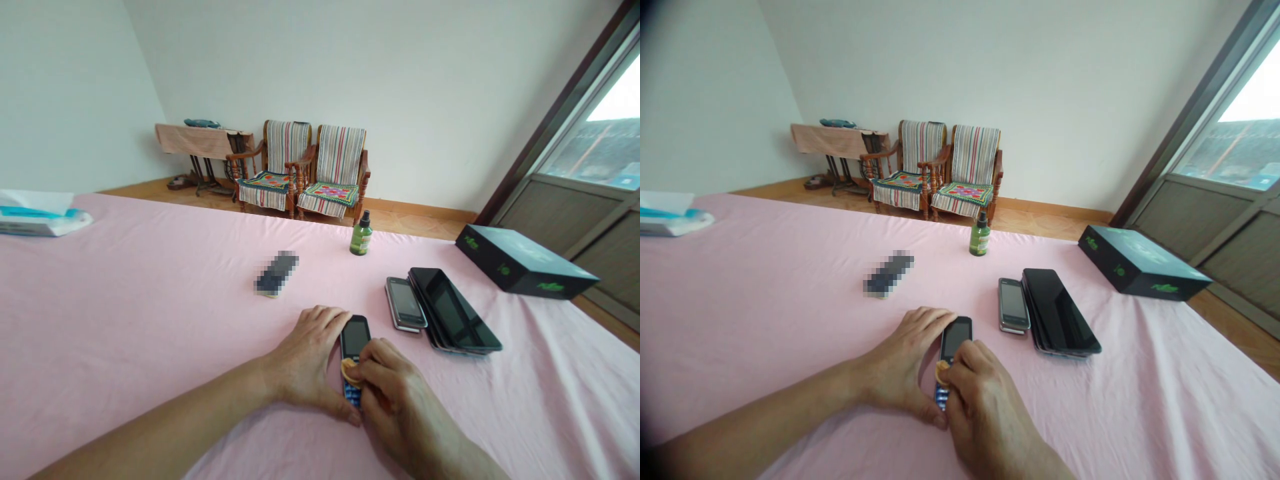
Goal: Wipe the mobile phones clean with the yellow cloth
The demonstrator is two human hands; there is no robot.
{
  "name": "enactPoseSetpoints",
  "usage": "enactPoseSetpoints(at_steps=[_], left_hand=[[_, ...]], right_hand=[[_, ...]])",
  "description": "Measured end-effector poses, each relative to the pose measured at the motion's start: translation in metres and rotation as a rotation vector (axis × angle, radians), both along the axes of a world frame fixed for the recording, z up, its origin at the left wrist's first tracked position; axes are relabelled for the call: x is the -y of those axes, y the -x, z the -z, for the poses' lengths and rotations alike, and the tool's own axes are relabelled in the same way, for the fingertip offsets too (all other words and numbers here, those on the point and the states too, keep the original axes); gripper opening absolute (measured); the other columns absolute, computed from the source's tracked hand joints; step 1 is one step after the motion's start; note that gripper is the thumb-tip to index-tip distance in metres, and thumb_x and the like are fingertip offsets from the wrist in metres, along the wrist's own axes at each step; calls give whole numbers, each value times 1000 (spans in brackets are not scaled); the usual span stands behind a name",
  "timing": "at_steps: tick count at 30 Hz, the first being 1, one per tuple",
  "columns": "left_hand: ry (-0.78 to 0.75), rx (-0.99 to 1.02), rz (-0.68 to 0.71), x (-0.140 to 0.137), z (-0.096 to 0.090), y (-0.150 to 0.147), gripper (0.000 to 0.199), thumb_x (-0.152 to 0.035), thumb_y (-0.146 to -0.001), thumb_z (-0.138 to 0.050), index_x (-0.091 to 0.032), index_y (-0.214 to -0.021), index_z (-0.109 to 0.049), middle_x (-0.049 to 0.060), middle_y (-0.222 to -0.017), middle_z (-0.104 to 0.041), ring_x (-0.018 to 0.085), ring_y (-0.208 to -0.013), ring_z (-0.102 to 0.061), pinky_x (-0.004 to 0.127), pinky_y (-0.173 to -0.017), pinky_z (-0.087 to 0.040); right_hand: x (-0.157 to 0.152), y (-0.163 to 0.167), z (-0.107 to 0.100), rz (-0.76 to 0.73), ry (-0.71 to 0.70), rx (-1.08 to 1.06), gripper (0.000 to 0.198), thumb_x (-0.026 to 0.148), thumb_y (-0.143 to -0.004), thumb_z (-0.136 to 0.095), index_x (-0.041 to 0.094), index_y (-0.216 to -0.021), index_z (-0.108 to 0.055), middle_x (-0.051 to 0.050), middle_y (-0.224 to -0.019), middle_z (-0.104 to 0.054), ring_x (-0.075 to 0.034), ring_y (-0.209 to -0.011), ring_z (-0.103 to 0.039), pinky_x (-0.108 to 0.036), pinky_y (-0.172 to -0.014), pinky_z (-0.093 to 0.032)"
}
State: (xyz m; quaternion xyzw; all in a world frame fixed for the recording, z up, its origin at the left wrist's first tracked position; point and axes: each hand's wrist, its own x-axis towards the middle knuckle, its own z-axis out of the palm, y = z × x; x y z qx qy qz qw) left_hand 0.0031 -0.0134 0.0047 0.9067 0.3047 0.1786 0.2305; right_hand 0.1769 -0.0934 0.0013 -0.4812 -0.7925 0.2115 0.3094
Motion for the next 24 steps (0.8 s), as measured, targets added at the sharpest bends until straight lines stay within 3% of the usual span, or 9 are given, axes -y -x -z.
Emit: enactPoseSetpoints(at_steps=[6,13,19,24], left_hand=[[0,-28,1,0,-2,1,110,-66,-45,-83,-19,-136,-41,13,-133,-48,36,-118,-43,51,-104,-34],[-10,-24,3,1,0,1,111,-68,-46,-81,-20,-137,-40,13,-133,-49,36,-117,-44,51,-104,-34],[-9,-29,0,1,-1,1,113,-68,-45,-82,-20,-138,-39,13,-135,-47,36,-119,-43,52,-105,-32],[-4,-24,2,0,-2,0,112,-68,-45,-82,-21,-137,-39,12,-134,-48,36,-118,-44,51,-103,-34]], right_hand=[[-3,-17,2,121,15,-105,25,4,-87,-43,16,-77,-63,-4,-78,-52,-16,-70,-51,-28,-58,-37],[-8,-12,2,1,16,-70,30,-3,-82,-43,17,-84,-66,-5,-86,-56,-19,-83,-52,-32,-70,-40],[-10,-11,-7,-32,-5,43,33,-3,-80,-44,18,-88,-68,-6,-84,-57,-21,-80,-49,-33,-68,-40],[-3,-10,-5,-50,2,-8,32,-4,-80,-45,17,-86,-68,-6,-86,-57,-19,-82,-52,-31,-68,-41]])
